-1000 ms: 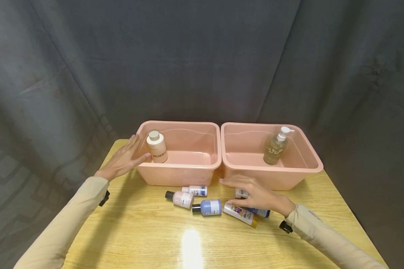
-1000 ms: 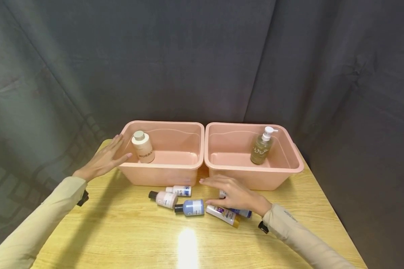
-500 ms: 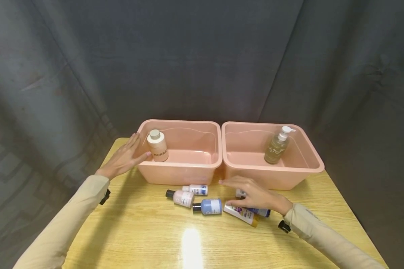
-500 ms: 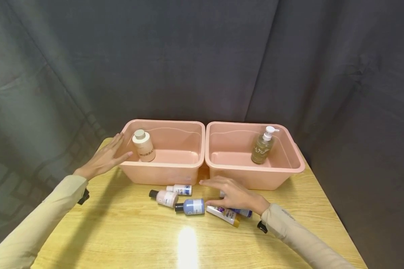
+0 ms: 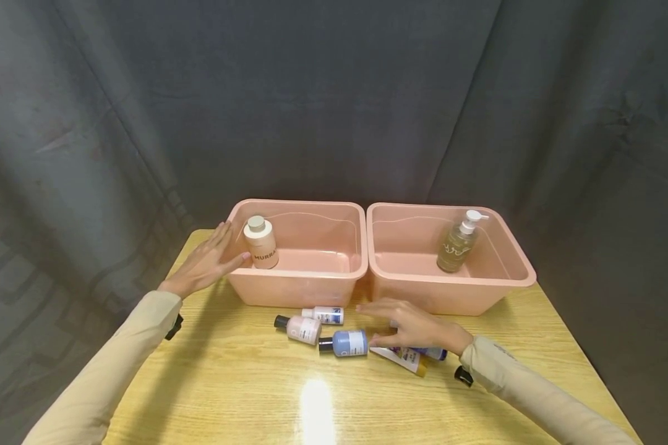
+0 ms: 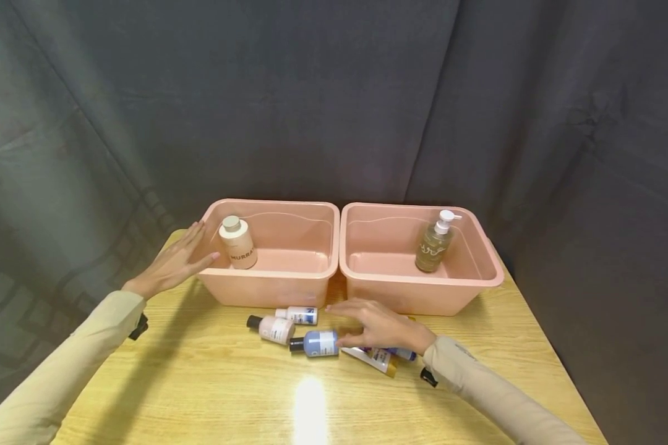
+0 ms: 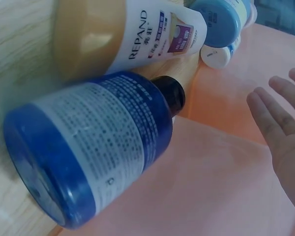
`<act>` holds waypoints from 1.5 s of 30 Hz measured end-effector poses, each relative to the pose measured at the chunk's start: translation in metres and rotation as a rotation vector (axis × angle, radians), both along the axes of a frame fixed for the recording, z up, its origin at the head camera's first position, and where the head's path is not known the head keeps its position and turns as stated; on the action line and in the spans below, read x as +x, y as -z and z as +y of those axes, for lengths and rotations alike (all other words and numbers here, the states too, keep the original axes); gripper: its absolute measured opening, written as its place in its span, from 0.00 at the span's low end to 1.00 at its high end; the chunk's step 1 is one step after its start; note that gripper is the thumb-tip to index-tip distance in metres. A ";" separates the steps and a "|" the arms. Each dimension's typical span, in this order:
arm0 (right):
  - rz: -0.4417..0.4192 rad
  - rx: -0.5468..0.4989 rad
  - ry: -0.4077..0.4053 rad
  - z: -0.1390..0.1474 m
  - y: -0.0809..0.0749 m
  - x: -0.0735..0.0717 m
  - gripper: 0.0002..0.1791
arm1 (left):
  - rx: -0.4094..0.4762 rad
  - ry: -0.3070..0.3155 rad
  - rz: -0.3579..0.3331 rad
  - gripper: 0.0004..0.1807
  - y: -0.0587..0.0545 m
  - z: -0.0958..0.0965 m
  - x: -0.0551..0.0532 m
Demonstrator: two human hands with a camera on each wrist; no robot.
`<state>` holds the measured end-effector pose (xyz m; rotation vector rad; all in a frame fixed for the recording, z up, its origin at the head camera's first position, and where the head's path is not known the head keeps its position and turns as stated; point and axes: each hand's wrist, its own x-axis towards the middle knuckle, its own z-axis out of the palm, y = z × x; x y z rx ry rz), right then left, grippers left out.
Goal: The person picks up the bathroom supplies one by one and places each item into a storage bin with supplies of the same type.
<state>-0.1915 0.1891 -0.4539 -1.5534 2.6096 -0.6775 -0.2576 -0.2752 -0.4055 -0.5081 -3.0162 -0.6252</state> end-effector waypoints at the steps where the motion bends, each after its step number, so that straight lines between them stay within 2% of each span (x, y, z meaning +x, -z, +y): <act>1: -0.003 0.002 -0.001 0.000 0.001 -0.001 0.37 | 0.000 0.000 -0.001 0.50 0.000 0.000 0.000; 13: -0.042 0.011 -0.018 -0.005 0.013 -0.008 0.39 | -0.011 -0.010 -0.007 0.51 -0.001 -0.001 0.002; 24: -0.110 0.021 -0.040 -0.009 0.023 -0.010 0.37 | -0.009 -0.004 -0.002 0.51 -0.001 -0.001 0.002; 31: -0.168 0.045 -0.016 -0.012 0.028 -0.011 0.37 | -0.009 -0.007 -0.017 0.50 -0.001 -0.001 0.002; 39: -0.207 0.036 0.010 -0.020 0.034 -0.009 0.38 | -0.006 -0.003 -0.008 0.50 0.000 -0.002 0.002; 45: -0.223 0.070 0.028 -0.024 0.039 -0.008 0.40 | 0.002 -0.005 -0.015 0.50 0.000 -0.001 0.002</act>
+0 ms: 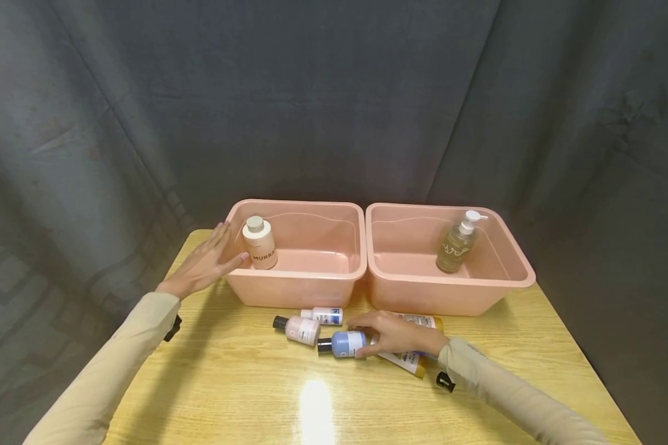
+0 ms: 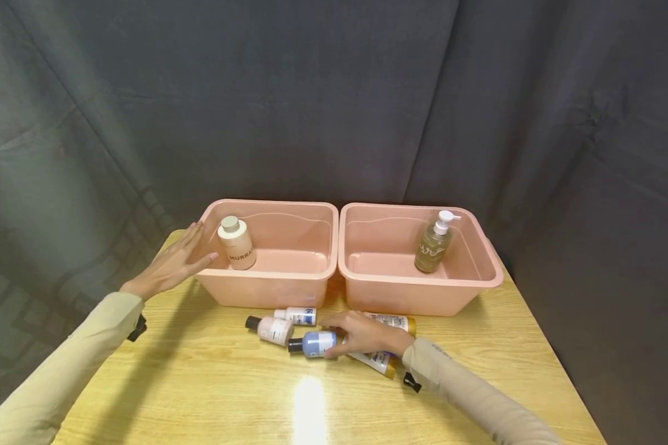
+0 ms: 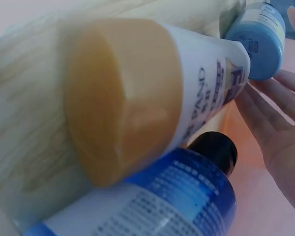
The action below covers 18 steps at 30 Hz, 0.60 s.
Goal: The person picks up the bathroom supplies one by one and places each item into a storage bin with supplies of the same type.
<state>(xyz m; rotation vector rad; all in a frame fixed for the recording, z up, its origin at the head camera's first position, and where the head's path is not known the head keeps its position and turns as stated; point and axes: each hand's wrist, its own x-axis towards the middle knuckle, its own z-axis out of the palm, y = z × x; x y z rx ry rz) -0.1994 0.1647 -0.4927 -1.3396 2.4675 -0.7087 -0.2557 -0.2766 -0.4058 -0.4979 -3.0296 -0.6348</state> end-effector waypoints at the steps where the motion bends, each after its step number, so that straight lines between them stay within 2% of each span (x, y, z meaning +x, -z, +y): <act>1: -0.003 0.008 0.004 0.000 0.001 0.000 0.40 | 0.000 -0.001 0.000 0.50 0.000 0.000 0.000; 7: -0.024 0.025 0.023 -0.003 0.006 0.000 0.41 | -0.001 -0.003 0.011 0.50 0.001 0.000 0.000; 18: -0.007 0.024 -0.017 -0.006 0.010 -0.002 0.39 | -0.003 -0.005 0.014 0.50 0.002 0.000 0.000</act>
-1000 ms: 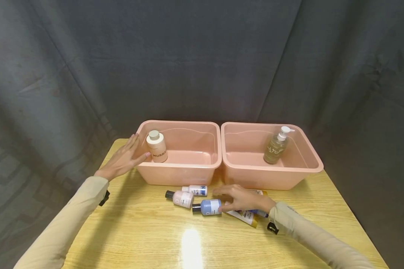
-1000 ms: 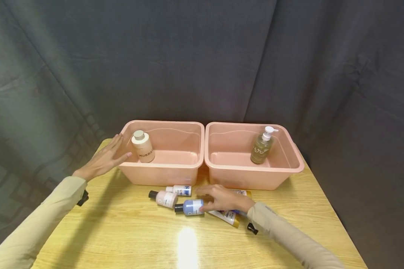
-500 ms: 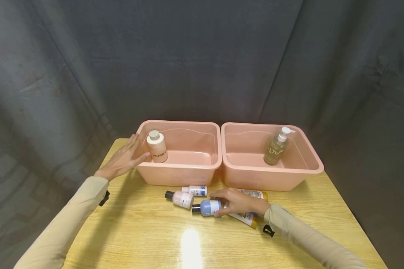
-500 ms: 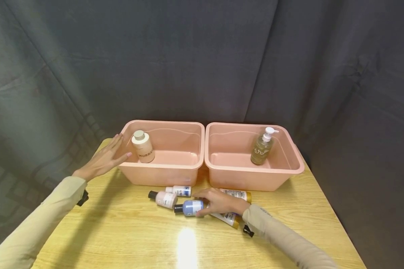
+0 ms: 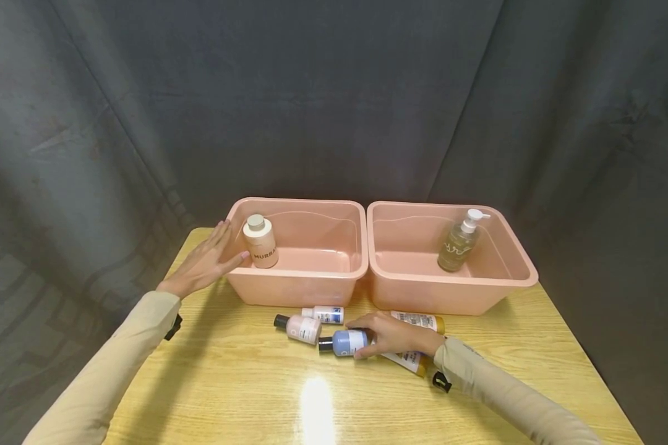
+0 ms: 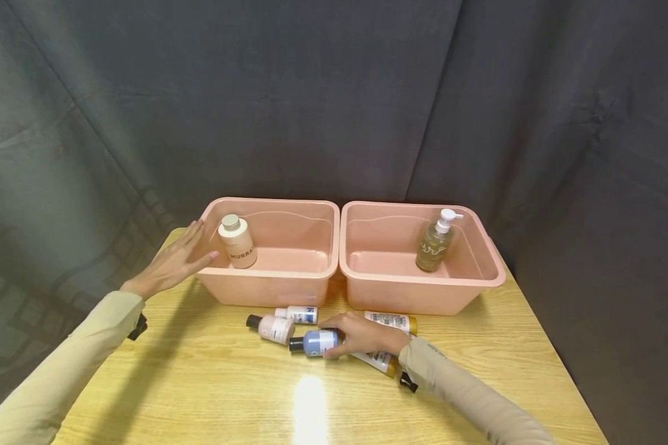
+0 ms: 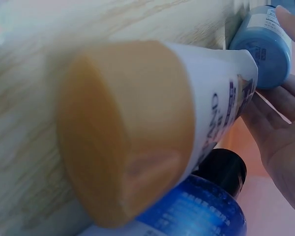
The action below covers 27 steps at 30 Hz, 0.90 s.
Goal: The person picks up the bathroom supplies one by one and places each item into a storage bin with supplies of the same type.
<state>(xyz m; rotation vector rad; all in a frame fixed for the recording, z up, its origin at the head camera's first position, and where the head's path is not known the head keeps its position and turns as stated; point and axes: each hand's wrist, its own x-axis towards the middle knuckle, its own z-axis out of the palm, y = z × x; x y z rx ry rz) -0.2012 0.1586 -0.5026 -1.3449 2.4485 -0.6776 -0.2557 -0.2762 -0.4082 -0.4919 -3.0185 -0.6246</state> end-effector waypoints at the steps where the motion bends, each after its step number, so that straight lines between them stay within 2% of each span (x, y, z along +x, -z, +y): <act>1: 0.002 0.002 0.000 0.000 0.000 0.000 0.39 | 0.002 0.000 0.000 0.50 0.000 0.000 0.000; 17: 0.016 0.005 -0.008 -0.002 0.000 0.003 0.36 | 0.009 0.000 0.002 0.51 -0.001 0.000 0.001; 27: -0.019 0.021 0.016 -0.004 -0.003 0.004 0.36 | 0.012 0.001 -0.006 0.51 -0.004 0.001 0.001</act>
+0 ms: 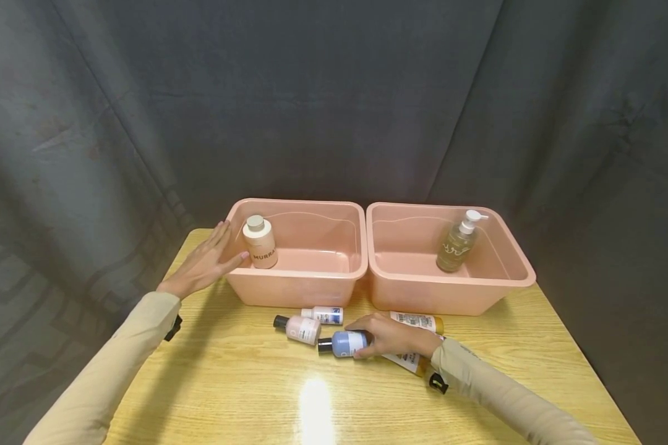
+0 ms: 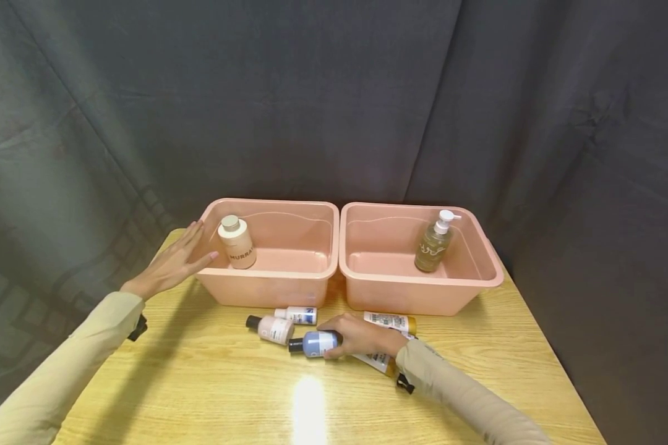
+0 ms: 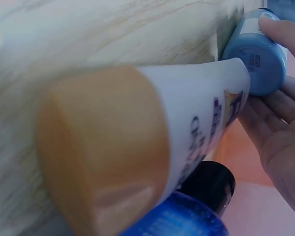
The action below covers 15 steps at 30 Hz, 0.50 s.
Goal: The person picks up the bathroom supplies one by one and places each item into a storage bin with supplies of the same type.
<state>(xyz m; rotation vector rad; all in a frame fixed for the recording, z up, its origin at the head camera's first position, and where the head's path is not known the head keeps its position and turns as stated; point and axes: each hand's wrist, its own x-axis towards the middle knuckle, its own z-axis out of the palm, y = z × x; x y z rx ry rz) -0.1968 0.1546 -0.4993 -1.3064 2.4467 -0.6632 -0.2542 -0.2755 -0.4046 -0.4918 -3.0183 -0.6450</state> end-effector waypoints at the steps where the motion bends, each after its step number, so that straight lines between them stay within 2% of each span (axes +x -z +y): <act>1: -0.004 0.001 0.003 0.000 0.000 0.000 0.36 | 0.001 0.000 -0.001 0.50 0.000 0.000 0.000; 15: 0.048 -0.018 -0.002 -0.002 -0.009 0.002 0.32 | -0.008 0.013 0.011 0.51 -0.001 -0.001 0.001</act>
